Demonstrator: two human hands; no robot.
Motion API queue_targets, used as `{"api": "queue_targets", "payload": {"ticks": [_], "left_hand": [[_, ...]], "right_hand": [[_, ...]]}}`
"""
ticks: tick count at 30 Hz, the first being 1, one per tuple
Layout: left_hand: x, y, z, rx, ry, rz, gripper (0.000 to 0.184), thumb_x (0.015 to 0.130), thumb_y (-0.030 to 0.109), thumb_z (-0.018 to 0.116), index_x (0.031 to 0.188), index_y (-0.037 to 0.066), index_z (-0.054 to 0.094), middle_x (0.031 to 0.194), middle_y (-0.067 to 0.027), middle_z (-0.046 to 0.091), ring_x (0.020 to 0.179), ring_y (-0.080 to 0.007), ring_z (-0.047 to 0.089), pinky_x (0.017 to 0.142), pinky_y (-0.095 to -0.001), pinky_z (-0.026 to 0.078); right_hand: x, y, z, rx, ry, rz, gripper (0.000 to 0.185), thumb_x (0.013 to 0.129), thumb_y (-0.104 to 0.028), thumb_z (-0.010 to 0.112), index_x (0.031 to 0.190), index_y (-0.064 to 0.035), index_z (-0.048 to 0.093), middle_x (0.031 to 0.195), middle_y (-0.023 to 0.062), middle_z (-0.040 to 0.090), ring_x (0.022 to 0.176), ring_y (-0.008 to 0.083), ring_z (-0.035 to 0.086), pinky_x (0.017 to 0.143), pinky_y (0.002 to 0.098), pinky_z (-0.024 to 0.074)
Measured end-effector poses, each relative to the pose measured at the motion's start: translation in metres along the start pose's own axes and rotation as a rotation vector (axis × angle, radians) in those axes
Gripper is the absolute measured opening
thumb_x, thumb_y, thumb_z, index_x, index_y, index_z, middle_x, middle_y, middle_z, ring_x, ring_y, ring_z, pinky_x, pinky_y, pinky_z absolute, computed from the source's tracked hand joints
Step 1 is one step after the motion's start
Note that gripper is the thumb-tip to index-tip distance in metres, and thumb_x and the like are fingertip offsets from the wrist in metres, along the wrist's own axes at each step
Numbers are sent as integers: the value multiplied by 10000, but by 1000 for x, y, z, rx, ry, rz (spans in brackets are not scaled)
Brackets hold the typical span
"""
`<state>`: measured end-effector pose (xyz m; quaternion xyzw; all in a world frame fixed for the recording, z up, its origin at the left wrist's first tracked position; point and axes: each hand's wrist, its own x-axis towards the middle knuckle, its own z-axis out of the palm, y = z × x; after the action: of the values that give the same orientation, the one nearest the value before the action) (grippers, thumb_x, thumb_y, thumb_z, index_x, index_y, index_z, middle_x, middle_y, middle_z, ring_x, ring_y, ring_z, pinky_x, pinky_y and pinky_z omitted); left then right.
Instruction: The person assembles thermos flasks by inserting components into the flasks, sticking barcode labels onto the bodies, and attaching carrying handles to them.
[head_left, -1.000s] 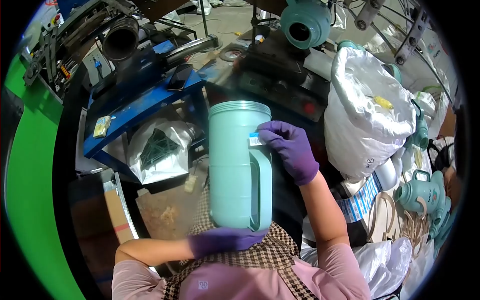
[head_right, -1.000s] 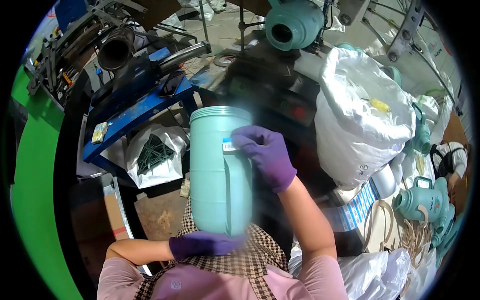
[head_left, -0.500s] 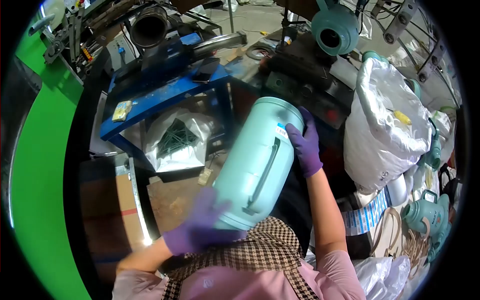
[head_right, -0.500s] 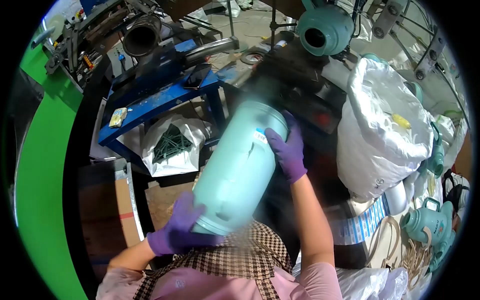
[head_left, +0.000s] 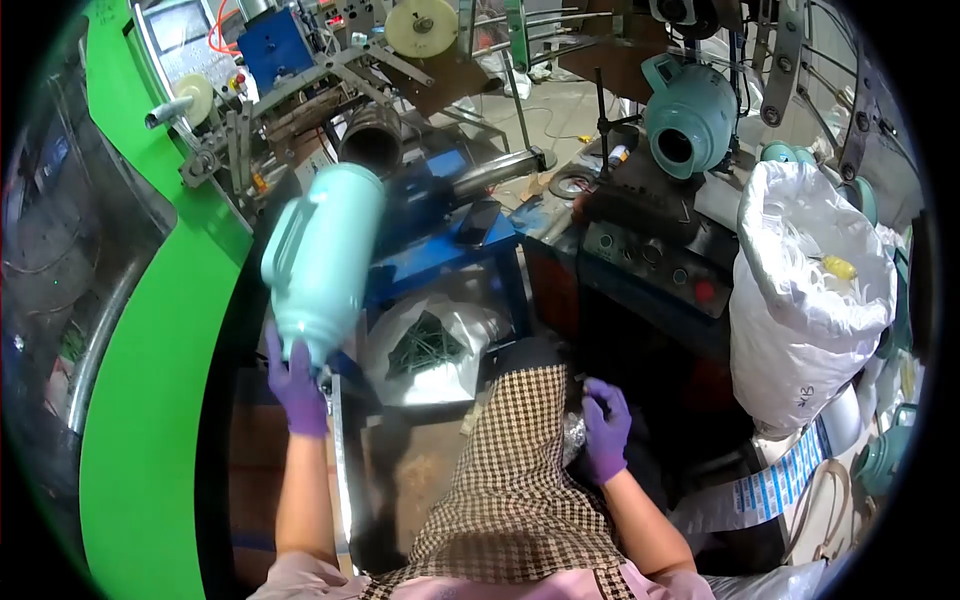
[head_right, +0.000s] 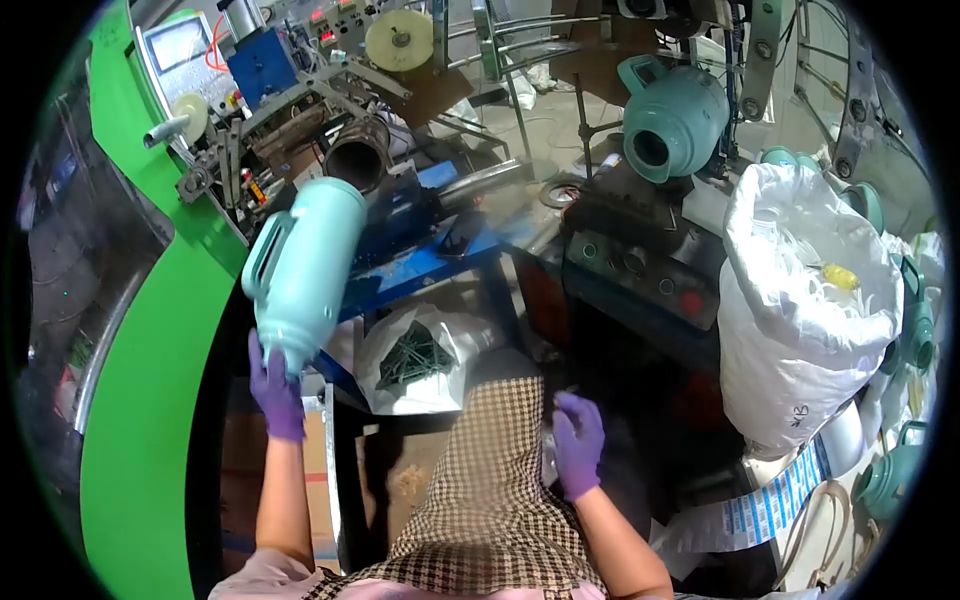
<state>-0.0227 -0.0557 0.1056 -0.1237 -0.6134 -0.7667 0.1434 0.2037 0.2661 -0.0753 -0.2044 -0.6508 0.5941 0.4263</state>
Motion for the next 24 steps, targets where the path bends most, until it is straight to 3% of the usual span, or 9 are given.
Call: {"api": "queue_targets", "payload": {"ticks": [2,5,7,9,10,15,19,22,24], "left_hand": [[76,-21,16,258,-23,371,617,969,60,671,1533,-15,433,1429,-114,545,1210,-180,550,996,-325,503],[124,3,89,1020,-135,849,708,793,187,804,1435,16,560,1473,-213,542,1350,-322,547,1107,-348,444],[143,14,148,1181,-154,719,679,800,375,779,1419,153,606,1507,-255,489,1390,-377,501,1080,-408,475],[183,-7,188,1492,-224,708,779,801,424,779,1509,268,494,1597,-238,371,1335,-465,516,1068,-502,479],[191,-12,206,1594,-226,675,830,801,404,794,1540,307,429,1638,-215,307,1307,-540,502,1046,-534,493],[253,-19,230,1925,-457,809,803,787,202,812,1489,389,470,1682,-93,276,1369,-582,422,1068,-539,503],[236,2,229,1913,-574,783,747,828,12,678,1460,375,512,1701,-64,225,1400,-596,382,1077,-514,513],[205,26,240,1977,-562,769,741,785,208,794,1471,266,521,1667,-131,265,1449,-501,366,1157,-520,408],[208,3,260,1732,-603,1032,766,746,289,832,1446,181,540,1597,-163,357,1453,-441,377,1162,-491,384]], "right_hand": [[-24,26,-7,-59,4,43,219,879,-30,650,1085,-20,723,1083,106,685,1037,224,644,927,324,506],[-50,71,-9,-88,-70,76,195,862,-45,644,1033,-38,739,1050,124,707,989,267,658,918,345,507],[-55,82,-5,-147,-114,96,190,855,-50,636,1011,-42,742,1033,132,713,962,283,663,907,349,511],[-56,89,-4,-197,-177,43,191,851,-50,637,1010,-40,742,1012,130,720,960,286,668,898,355,517],[-53,87,-3,-213,-206,31,190,848,-51,640,1009,-39,742,1004,129,723,965,290,670,896,362,519],[-56,114,-3,-173,-240,112,176,855,-83,667,1008,-33,738,1050,130,744,1013,284,694,935,371,528],[-53,104,-7,-230,-248,168,185,887,-122,647,1025,-43,743,1047,134,738,1009,301,694,927,367,533],[-53,125,-7,-263,-288,177,207,908,-166,650,1056,-60,748,1076,141,729,1015,305,692,924,375,534],[-54,142,-3,-221,-265,180,229,912,-181,651,1087,-65,742,1098,143,725,1031,298,690,929,369,533]]}}
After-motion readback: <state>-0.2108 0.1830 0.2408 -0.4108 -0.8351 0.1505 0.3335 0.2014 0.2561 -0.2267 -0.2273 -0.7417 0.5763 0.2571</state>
